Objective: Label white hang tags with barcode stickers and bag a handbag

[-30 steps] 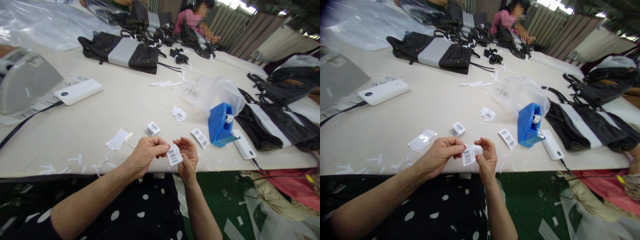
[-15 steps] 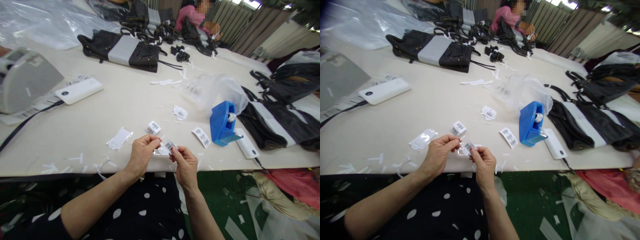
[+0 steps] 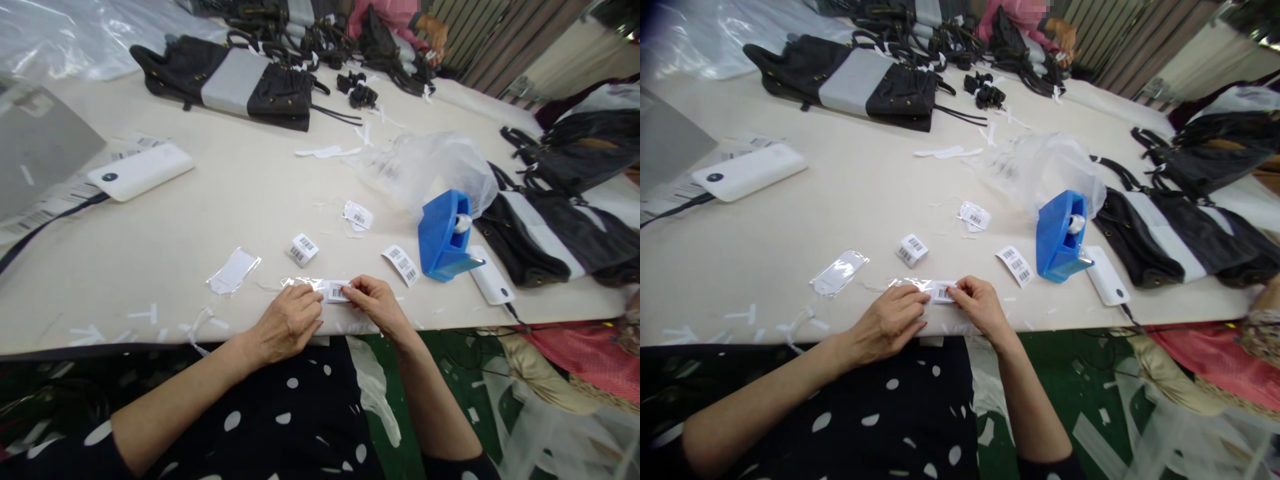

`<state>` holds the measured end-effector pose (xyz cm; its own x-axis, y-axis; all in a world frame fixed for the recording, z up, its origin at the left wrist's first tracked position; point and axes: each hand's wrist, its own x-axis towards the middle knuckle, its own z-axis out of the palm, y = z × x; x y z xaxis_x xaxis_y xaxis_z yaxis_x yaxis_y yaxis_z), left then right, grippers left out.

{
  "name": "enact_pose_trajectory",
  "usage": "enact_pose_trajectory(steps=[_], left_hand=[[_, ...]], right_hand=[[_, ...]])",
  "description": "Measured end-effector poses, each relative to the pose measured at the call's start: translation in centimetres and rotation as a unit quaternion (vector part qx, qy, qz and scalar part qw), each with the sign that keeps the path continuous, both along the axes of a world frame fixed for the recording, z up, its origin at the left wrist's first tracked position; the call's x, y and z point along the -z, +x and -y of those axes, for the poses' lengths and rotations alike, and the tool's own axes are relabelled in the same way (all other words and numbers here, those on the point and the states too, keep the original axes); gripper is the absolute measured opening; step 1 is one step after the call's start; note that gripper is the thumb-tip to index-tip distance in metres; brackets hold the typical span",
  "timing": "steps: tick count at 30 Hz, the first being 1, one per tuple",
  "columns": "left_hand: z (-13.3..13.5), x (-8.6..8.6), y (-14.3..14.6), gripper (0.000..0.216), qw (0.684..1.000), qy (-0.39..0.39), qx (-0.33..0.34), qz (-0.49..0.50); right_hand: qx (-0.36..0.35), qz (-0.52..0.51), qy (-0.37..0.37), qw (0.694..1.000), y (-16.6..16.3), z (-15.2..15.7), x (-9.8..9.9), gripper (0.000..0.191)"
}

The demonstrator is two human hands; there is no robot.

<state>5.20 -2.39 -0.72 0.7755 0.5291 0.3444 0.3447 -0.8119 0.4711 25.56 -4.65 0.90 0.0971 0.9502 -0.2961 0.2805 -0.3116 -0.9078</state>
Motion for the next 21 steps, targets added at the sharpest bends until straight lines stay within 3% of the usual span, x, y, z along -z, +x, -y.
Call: enact_pose_trajectory(steps=[21], left_hand=[[0.2,0.3,-0.3,0.012,1.000,0.002,-0.007,-0.020]], right_hand=[[-0.037,0.088,-0.032,0.995,0.2,-1.5,0.9,0.022]])
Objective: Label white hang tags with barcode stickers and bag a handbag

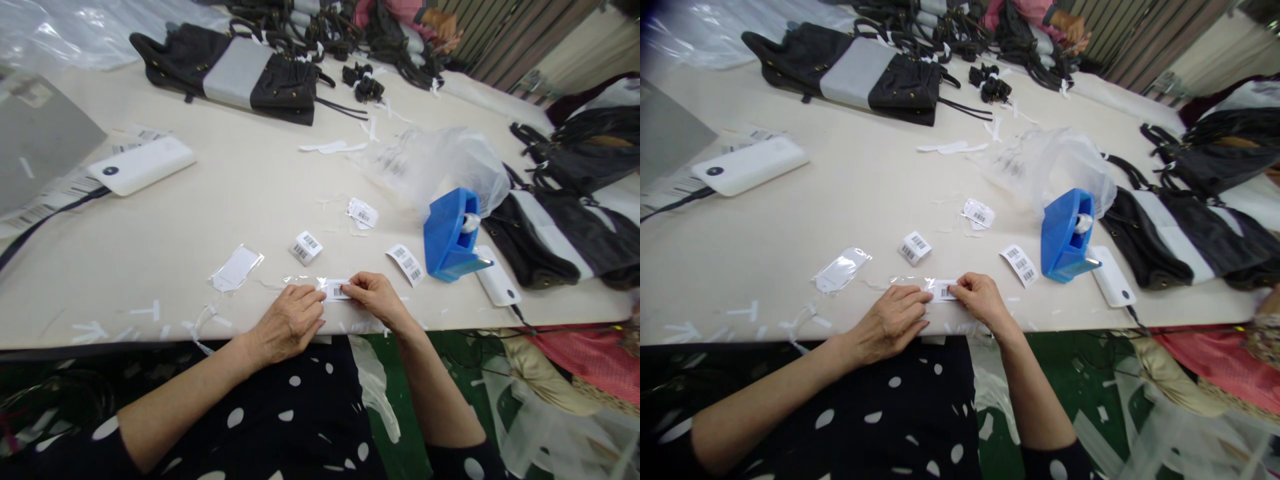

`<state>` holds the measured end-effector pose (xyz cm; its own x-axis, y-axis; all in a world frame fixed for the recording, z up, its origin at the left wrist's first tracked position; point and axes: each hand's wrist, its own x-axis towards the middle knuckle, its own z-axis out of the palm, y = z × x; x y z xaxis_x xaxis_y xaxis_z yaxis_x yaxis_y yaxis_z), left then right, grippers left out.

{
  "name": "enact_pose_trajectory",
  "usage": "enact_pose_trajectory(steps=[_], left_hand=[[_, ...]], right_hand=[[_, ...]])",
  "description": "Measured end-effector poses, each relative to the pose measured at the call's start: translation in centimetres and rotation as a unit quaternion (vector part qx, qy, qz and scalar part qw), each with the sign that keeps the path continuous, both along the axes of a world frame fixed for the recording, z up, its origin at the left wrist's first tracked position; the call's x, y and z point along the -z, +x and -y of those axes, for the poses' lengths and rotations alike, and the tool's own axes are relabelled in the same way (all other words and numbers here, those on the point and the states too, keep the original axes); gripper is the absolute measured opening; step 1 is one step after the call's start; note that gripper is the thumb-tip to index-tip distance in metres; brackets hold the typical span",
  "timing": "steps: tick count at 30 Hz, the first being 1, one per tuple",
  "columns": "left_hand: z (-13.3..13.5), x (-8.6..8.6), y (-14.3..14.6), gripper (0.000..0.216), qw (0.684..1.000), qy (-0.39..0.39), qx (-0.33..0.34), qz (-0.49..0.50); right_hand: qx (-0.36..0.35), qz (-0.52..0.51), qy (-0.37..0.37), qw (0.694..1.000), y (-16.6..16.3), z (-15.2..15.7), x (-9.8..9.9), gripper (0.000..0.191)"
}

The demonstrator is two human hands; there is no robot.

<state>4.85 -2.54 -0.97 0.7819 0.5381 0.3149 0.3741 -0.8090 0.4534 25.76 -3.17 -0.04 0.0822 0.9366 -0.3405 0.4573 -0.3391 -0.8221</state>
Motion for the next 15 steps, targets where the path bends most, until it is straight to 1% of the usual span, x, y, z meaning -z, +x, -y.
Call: enact_pose_trajectory(steps=[3,6,10,12,13,15], left_hand=[[0.0,0.0,0.0,0.011,1.000,-0.001,0.001,0.000],[0.0,0.1,0.0,0.011,1.000,0.000,0.002,-0.001],[0.0,0.2,0.0,0.010,1.000,-0.001,0.000,0.001],[0.1,0.2,0.0,0.010,1.000,0.001,-0.003,0.000],[0.1,0.2,0.0,0.010,1.000,0.003,-0.003,0.000],[0.1,0.3,0.0,0.011,1.000,0.007,-0.003,0.001]], right_hand=[[-0.012,0.045,0.011,0.999,-0.1,0.0,-0.1,0.021],[-0.028,0.143,0.024,0.989,-0.6,0.0,-0.4,0.020],[-0.045,0.298,0.045,0.953,-1.4,0.4,-1.0,0.016],[-0.030,0.360,0.059,0.930,-1.9,0.9,-1.1,0.016],[-0.016,0.387,0.077,0.919,-2.1,1.2,-1.1,0.020],[-0.003,0.419,0.145,0.896,-2.7,2.1,-0.9,0.024]])
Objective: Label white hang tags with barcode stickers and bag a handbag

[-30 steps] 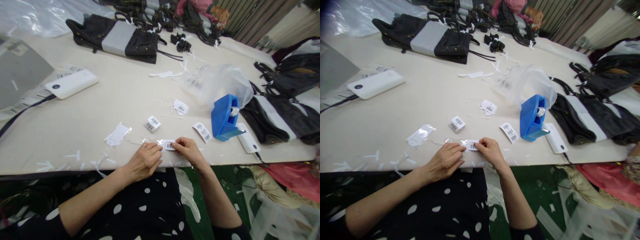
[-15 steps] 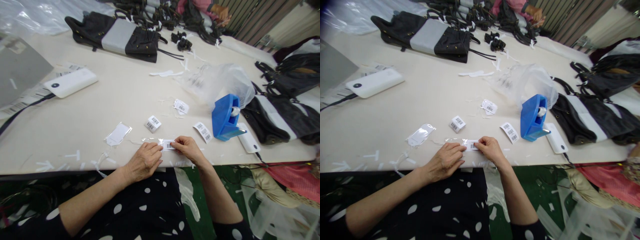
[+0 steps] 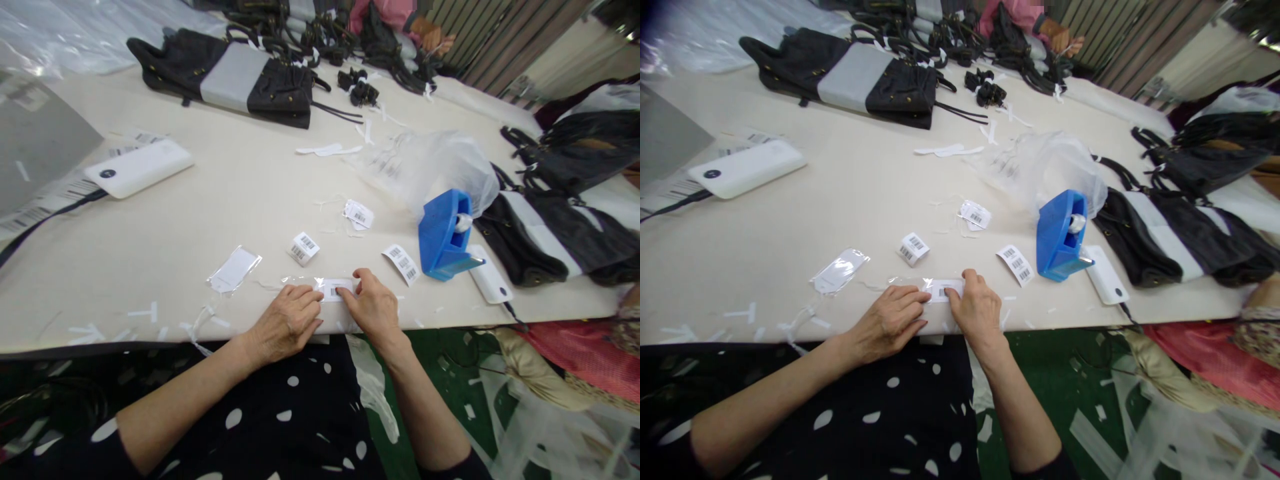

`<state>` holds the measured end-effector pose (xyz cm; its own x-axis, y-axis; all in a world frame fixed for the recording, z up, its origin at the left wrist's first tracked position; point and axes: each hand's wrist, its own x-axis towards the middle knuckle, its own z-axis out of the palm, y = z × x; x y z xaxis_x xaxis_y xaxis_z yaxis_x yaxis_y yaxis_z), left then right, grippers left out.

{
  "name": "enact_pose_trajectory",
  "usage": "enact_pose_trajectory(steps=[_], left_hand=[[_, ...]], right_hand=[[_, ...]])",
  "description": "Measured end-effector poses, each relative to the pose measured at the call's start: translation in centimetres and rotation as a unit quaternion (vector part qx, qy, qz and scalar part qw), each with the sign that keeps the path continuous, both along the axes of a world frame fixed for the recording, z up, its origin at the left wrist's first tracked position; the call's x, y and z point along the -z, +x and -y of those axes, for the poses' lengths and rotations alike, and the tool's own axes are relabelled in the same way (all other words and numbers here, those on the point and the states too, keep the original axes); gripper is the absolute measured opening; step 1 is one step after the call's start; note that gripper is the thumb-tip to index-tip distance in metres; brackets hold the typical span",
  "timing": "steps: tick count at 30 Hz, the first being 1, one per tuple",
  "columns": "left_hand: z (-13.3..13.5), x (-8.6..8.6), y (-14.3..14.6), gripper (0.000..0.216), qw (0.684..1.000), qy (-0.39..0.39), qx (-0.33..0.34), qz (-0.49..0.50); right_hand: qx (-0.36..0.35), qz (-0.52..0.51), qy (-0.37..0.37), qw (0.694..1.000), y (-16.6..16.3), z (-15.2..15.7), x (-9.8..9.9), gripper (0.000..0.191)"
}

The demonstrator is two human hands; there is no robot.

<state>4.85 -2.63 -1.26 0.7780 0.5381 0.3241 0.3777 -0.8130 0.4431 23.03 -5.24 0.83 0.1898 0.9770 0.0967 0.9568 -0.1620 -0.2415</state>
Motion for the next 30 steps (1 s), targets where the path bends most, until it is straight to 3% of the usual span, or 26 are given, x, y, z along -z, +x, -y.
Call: enact_pose_trajectory(steps=[4,7,10,12,16,19,23,26,28,30], left_hand=[[-0.1,0.1,0.0,0.011,1.000,-0.003,-0.007,0.012],[-0.2,0.2,0.1,0.007,0.999,-0.028,-0.007,0.033],[-0.2,-0.2,0.0,0.004,0.987,-0.123,-0.033,0.096],[0.0,-0.9,-0.2,0.004,0.959,-0.226,-0.067,0.159],[0.7,-2.7,-0.7,0.005,0.901,-0.374,-0.093,0.202],[1.3,-3.5,-0.8,0.010,0.876,-0.432,-0.111,0.183],[1.8,-3.5,-1.1,0.026,0.866,-0.454,-0.127,0.166],[1.9,-3.3,-1.5,0.032,0.880,-0.420,-0.150,0.164],[1.9,-3.1,-1.7,0.030,0.888,-0.400,-0.163,0.156],[2.0,-2.9,-1.8,0.028,0.892,-0.396,-0.163,0.144]], right_hand=[[-0.167,0.013,0.085,0.982,-0.8,2.2,1.6,0.028],[-0.189,0.022,0.091,0.978,-0.3,3.7,3.0,0.038],[-0.126,-0.018,0.131,0.983,0.4,4.6,3.0,0.035],[-0.091,-0.103,0.164,0.977,0.1,4.9,2.2,0.031],[-0.061,-0.339,0.122,0.931,-2.3,4.9,0.0,0.024],[-0.031,-0.437,0.102,0.893,-4.0,4.6,-0.7,0.014],[0.022,-0.484,0.091,0.870,-3.7,5.2,-0.2,0.014],[0.130,-0.501,0.086,0.851,-1.3,6.5,1.0,0.023],[0.208,-0.468,0.083,0.855,0.7,7.4,1.9,0.030],[0.260,-0.399,0.066,0.877,2.4,8.0,2.8,0.035]])
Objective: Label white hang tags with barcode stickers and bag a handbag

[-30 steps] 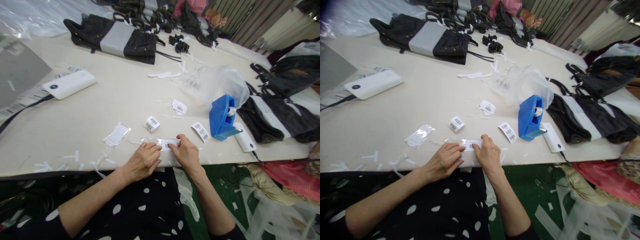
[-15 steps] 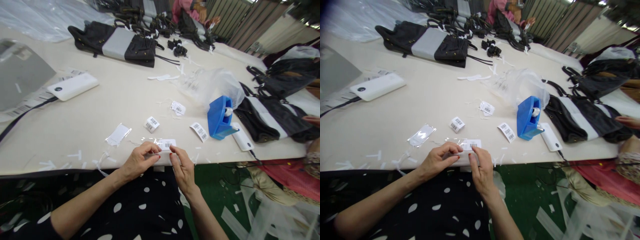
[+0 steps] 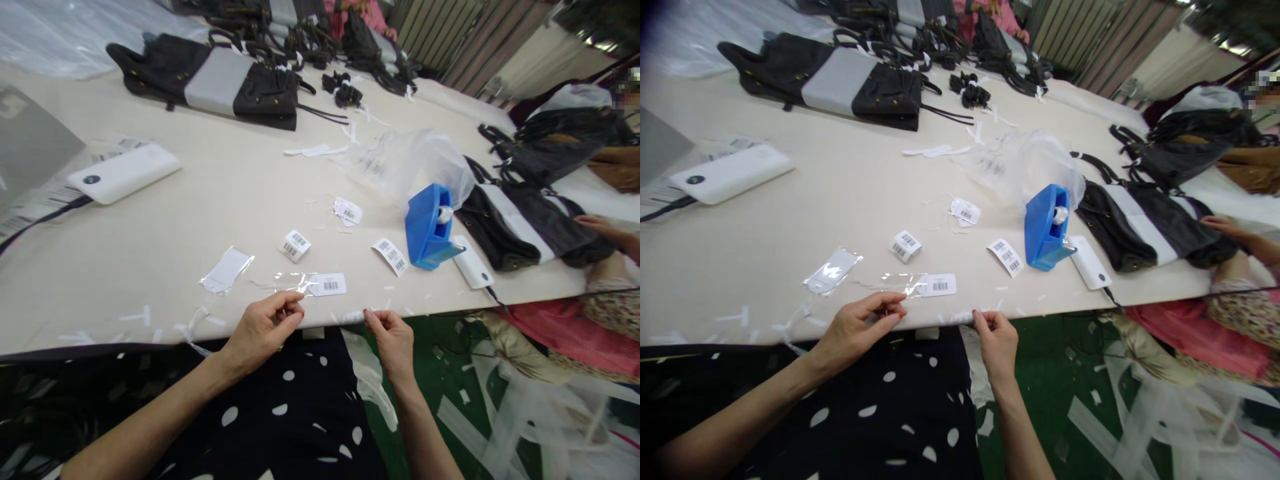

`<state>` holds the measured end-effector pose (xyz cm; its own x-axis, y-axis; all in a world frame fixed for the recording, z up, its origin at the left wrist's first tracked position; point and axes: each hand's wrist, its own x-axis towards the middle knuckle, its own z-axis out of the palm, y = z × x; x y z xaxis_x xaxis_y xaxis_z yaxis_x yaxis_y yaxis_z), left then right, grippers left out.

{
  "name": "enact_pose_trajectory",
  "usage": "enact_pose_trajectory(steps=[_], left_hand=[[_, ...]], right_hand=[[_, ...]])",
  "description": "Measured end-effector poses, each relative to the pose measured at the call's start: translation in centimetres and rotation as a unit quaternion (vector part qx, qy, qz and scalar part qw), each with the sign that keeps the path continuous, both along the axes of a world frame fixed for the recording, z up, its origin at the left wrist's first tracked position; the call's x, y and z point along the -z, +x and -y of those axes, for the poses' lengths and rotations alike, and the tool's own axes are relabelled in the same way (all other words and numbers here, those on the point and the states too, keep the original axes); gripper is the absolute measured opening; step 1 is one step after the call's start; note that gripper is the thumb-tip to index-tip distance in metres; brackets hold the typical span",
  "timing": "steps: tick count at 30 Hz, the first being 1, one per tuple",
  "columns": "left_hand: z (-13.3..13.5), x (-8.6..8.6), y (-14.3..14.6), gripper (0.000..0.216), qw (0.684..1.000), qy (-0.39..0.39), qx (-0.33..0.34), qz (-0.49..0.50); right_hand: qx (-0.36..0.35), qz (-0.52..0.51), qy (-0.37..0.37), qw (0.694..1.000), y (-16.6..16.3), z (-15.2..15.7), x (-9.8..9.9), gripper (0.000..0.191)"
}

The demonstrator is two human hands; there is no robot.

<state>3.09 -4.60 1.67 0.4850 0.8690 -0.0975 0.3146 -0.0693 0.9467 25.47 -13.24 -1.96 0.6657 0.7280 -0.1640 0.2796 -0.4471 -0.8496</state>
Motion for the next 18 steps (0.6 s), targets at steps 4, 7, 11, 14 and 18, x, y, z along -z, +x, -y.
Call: enact_pose_trajectory(steps=[4,7,11,14,18], left_hand=[[-0.2,0.1,0.2,0.026,1.000,0.021,0.016,-0.011],[-1.4,-0.2,0.1,0.023,0.994,0.096,-0.029,-0.040],[-4.8,-0.6,0.1,0.023,0.961,0.221,-0.123,-0.110],[-7.1,-0.3,1.0,0.035,0.925,0.280,-0.148,-0.208],[-8.2,0.7,3.0,0.057,0.898,0.280,-0.138,-0.310]], right_hand=[[0.026,0.052,-0.060,0.996,1.9,0.5,1.3,0.043],[0.048,-0.009,-0.036,0.998,2.3,1.2,2.3,0.044],[0.135,-0.004,0.051,0.990,2.4,2.4,3.0,0.041],[0.166,0.055,0.103,0.979,1.8,2.5,2.3,0.036],[0.124,0.127,0.147,0.973,0.3,1.8,0.8,0.033]])
